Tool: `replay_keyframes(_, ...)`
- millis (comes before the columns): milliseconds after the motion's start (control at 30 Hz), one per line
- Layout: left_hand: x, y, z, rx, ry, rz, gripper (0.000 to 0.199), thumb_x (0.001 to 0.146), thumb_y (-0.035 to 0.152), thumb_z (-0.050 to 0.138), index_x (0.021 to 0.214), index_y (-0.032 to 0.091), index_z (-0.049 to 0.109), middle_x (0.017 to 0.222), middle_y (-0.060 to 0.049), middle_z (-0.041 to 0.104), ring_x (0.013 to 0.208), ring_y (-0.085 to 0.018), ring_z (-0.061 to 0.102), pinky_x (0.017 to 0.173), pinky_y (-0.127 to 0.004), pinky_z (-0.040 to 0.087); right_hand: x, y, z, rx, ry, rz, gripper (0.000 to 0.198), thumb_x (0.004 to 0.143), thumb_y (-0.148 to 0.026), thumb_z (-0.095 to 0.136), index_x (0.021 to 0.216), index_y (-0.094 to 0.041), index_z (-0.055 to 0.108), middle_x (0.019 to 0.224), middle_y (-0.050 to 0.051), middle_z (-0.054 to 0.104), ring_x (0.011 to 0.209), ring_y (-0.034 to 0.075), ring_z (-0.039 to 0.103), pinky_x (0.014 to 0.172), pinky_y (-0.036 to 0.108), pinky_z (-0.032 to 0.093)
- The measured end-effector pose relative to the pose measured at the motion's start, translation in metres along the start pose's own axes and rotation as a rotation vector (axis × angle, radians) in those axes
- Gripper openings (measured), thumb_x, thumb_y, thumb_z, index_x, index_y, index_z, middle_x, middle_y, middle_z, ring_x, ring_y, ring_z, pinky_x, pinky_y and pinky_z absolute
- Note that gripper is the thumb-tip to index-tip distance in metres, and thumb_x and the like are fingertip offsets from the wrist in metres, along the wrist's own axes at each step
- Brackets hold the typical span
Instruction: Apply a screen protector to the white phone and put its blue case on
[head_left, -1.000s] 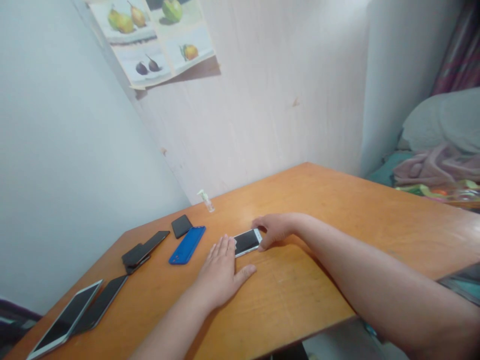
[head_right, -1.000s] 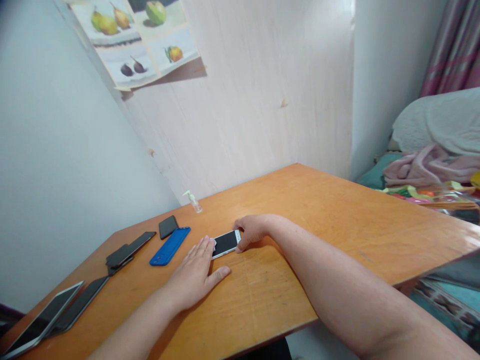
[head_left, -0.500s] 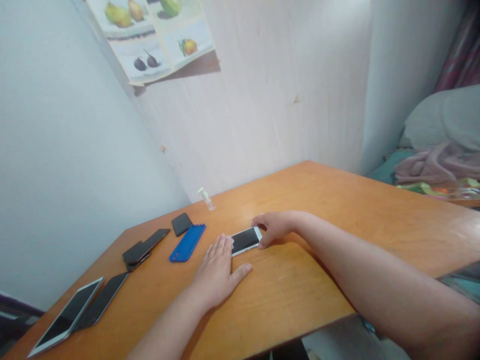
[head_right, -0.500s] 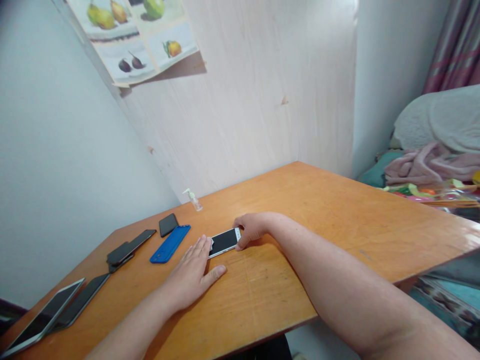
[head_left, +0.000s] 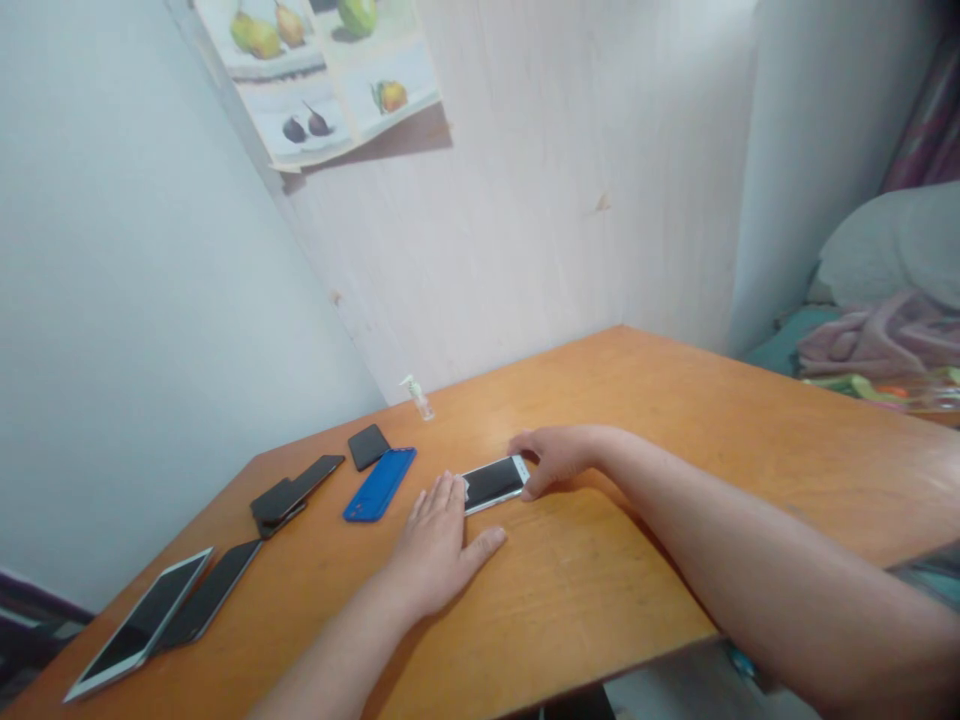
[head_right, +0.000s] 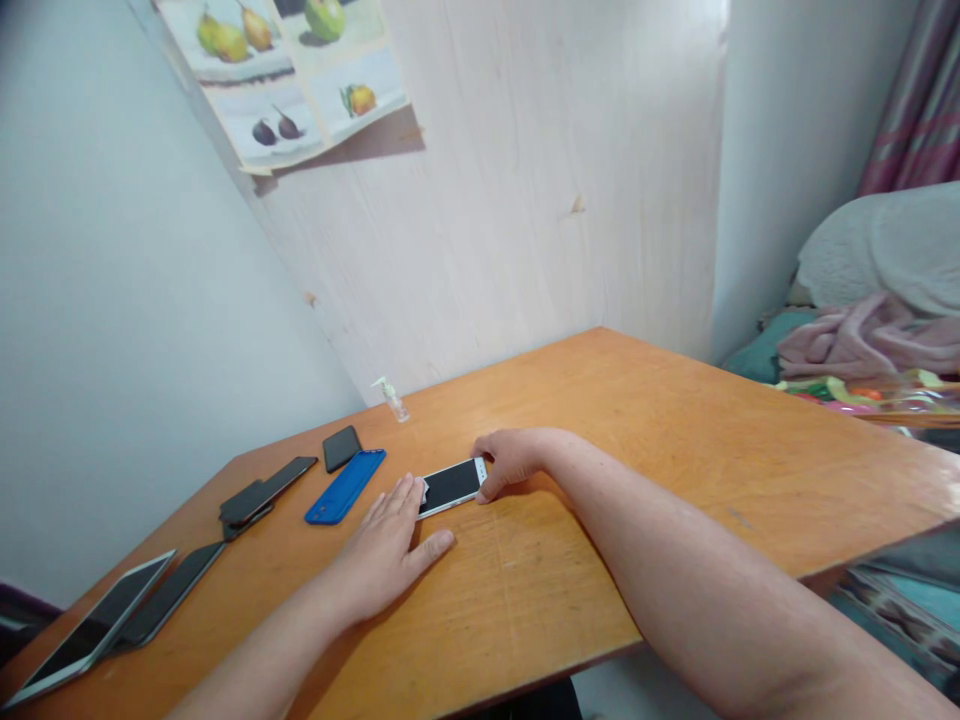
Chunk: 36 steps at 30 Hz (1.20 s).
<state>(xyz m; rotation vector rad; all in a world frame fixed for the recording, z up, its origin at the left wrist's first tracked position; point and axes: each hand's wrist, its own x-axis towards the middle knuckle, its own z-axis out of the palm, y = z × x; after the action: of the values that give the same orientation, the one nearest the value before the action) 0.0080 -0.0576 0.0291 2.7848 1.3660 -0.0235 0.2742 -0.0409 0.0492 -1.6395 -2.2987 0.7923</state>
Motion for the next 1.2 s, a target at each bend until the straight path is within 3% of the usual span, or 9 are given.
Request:
replay_keyframes(200, -0.032, 0.001, -0.001, 0.011, -0.030, 0.083, 0.093, 0.089, 0.077, 0.033, 0.155, 0.012, 0.024, 0.163, -0.016, 0.013, 0.151, -0.032, 0.009, 0.122, -0.054, 0.016, 0.002, 0.003, 0.002, 0.011, -0.006, 0.005, 0.061, 0.056, -0.052, 0.081, 0.110, -0.026, 0.066, 0.103, 0.001, 0.070, 0.094, 0.025, 0.063, 0.075, 0.029, 0.045)
replay_keyframes(433, -0.007, 0.006, -0.005, 0.017, -0.032, 0.016, 0.097, 0.089, 0.078, 0.027, 0.153, 0.005, 0.029, 0.160, -0.021, 0.018, 0.150, -0.033, 0.009, 0.122, -0.055, 0.012, 0.003, 0.007, 0.003, 0.007, 0.012, 0.013, 0.072, 0.054, -0.055, 0.083, 0.117, -0.026, 0.063, 0.112, 0.002, 0.068, 0.099, 0.025, 0.063, 0.079, 0.030, 0.046)
replay_keyframes(667, -0.024, 0.011, -0.006, 0.033, -0.049, 0.099, 0.096, 0.087, 0.080, 0.030, 0.155, 0.012, 0.027, 0.162, -0.016, 0.016, 0.150, -0.034, 0.009, 0.122, -0.055, 0.013, 0.004, 0.005, 0.004, -0.014, 0.007, 0.011, 0.062, 0.058, -0.055, 0.080, 0.110, -0.026, 0.065, 0.102, 0.001, 0.068, 0.092, 0.024, 0.063, 0.073, 0.029, 0.045)
replay_keyframes(867, 0.010, 0.014, -0.006, 0.006, -0.007, 0.071, 0.098, 0.088, 0.079, 0.027, 0.152, 0.005, 0.030, 0.160, -0.023, 0.023, 0.149, -0.035, 0.015, 0.121, -0.055, 0.016, 0.002, 0.004, 0.003, -0.011, 0.005, -0.005, 0.064, 0.057, -0.055, 0.081, 0.111, -0.025, 0.064, 0.104, 0.002, 0.068, 0.095, 0.025, 0.062, 0.074, 0.028, 0.045)
replay_keyframes(1100, -0.008, 0.021, -0.003, -0.010, -0.006, 0.159, 0.097, 0.086, 0.080, 0.034, 0.154, 0.012, 0.029, 0.161, -0.018, 0.021, 0.150, -0.035, 0.014, 0.122, -0.055, 0.017, 0.003, 0.004, 0.003, 0.005, -0.005, -0.007, 0.065, 0.057, -0.056, 0.081, 0.111, -0.025, 0.064, 0.105, 0.001, 0.068, 0.093, 0.023, 0.062, 0.075, 0.028, 0.044)
replay_keyframes(1200, 0.003, 0.019, -0.004, 0.003, -0.007, 0.145, 0.097, 0.087, 0.080, 0.031, 0.153, 0.009, 0.029, 0.160, -0.020, 0.023, 0.150, -0.035, 0.015, 0.122, -0.055, 0.016, 0.003, 0.005, 0.003, -0.007, -0.001, -0.008, 0.065, 0.057, -0.056, 0.080, 0.112, -0.025, 0.064, 0.104, 0.002, 0.068, 0.093, 0.023, 0.062, 0.075, 0.028, 0.044)
